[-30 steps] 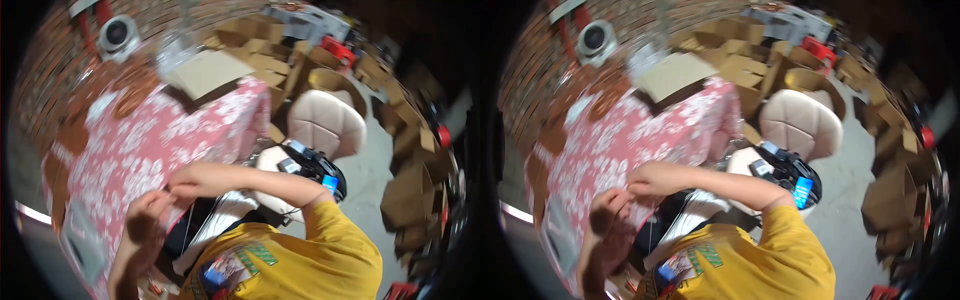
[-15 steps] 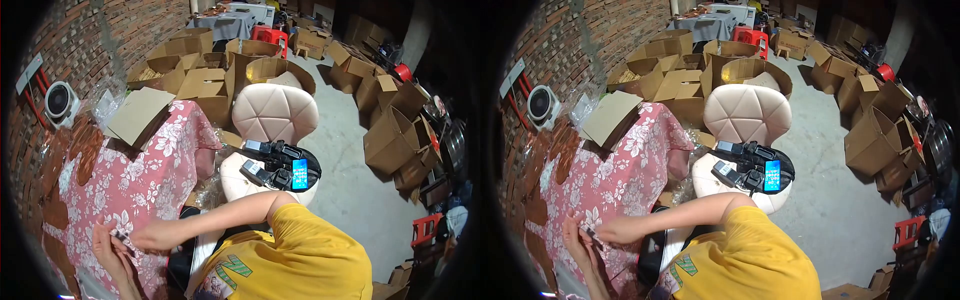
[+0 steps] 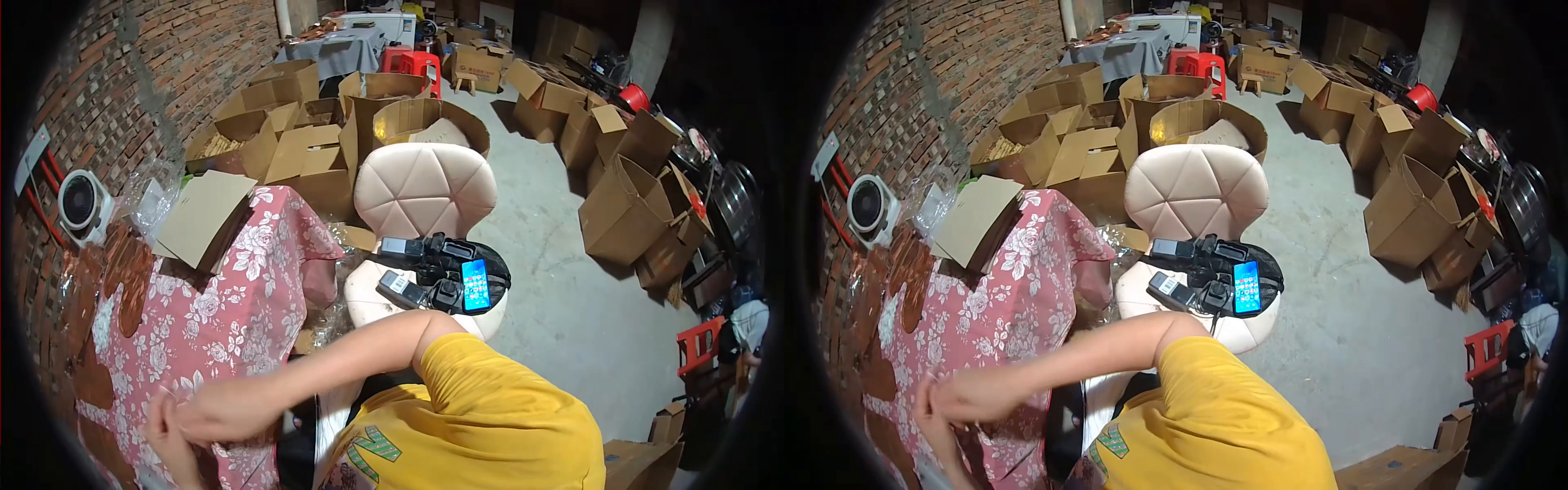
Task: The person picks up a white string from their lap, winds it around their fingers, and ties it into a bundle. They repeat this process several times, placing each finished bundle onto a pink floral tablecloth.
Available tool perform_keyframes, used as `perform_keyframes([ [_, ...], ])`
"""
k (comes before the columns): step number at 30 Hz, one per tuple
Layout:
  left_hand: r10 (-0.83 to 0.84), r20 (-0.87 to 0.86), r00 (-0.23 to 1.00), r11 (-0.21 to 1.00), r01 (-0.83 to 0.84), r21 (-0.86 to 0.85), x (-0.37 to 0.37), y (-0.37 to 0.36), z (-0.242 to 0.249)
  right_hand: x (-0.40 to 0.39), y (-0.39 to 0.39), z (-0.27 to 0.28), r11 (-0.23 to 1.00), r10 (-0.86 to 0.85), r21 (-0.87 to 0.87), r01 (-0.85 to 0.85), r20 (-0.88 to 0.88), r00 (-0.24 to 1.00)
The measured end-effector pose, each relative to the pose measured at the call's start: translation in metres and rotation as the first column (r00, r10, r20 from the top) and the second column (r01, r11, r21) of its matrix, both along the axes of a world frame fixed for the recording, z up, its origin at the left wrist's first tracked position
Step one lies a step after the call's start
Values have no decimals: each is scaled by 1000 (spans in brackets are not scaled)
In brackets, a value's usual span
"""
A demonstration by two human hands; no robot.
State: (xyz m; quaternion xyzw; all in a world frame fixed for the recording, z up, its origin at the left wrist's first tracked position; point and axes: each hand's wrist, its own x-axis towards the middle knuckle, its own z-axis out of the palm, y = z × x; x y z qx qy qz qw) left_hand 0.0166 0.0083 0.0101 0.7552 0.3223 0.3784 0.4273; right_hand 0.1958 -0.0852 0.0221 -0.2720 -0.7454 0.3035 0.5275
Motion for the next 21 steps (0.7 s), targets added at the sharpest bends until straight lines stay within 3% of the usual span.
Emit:
perform_keyframes([
  [1,-165,-98,981,978,151,-144,-21,7,-3,10,5,10,998,-8,59,12,-68,998],
  [2,-336,-170,926,914,278,-295,-36,10,1,25,17,16,987,-159,36,157,71,985],
  [3,-494,101,864,820,501,-275,-34,5,4,35,29,11,963,-218,177,204,61,974],
  [5,-198,483,853,878,374,-299,-22,-19,15,22,32,-14,989,-127,89,120,76,989],
  [6,371,567,735,856,-33,-516,13,-47,39,12,17,-13,997,-74,29,69,192,979],
  [7,202,327,923,956,-114,-269,11,-40,38,0,7,-17,995,33,85,-43,123,992],
  [8,96,5,995,995,-96,6,2,-24,34,1,-3,1,995,50,81,-61,129,990],
  [9,63,37,997,991,-67,117,-17,9,-4,3,-10,15,994,72,76,-83,137,988],
  [10,-68,-149,986,998,70,5,-38,15,-7,-4,8,12,971,65,236,-31,-139,988],
  [11,-218,-315,924,974,186,-131,-52,18,-4,12,25,9,939,-179,303,163,26,983],
  [12,-317,-114,942,939,295,-174,-45,-6,5,20,36,8,943,-219,257,209,9,976],
  [13,-281,99,955,945,293,-144,-41,-12,7,20,38,-5,918,-331,267,293,111,937],
  [14,-235,308,922,953,281,-113,-40,-15,10,8,30,-11,966,-222,177,189,193,956],
  [15,-45,281,959,995,68,-71,-27,-17,18,1,14,-11,994,-99,75,82,266,959],
  [16,150,265,952,989,-149,-26,-16,-17,23,-5,2,-7,984,-22,174,-24,254,967],
  [18,-27,-225,974,995,48,86,-76,28,-5,-4,15,5,964,-102,260,56,169,980],
  [19,-210,-461,862,971,131,-198,-91,33,5,1,23,11,927,-191,341,158,66,979],
  [20,-350,-375,858,910,218,-352,-87,17,21,9,32,12,879,-286,401,259,8,958],
  [21,-471,-268,840,818,304,-488,-80,-3,32,14,34,4,913,-291,339,225,157,944],
])
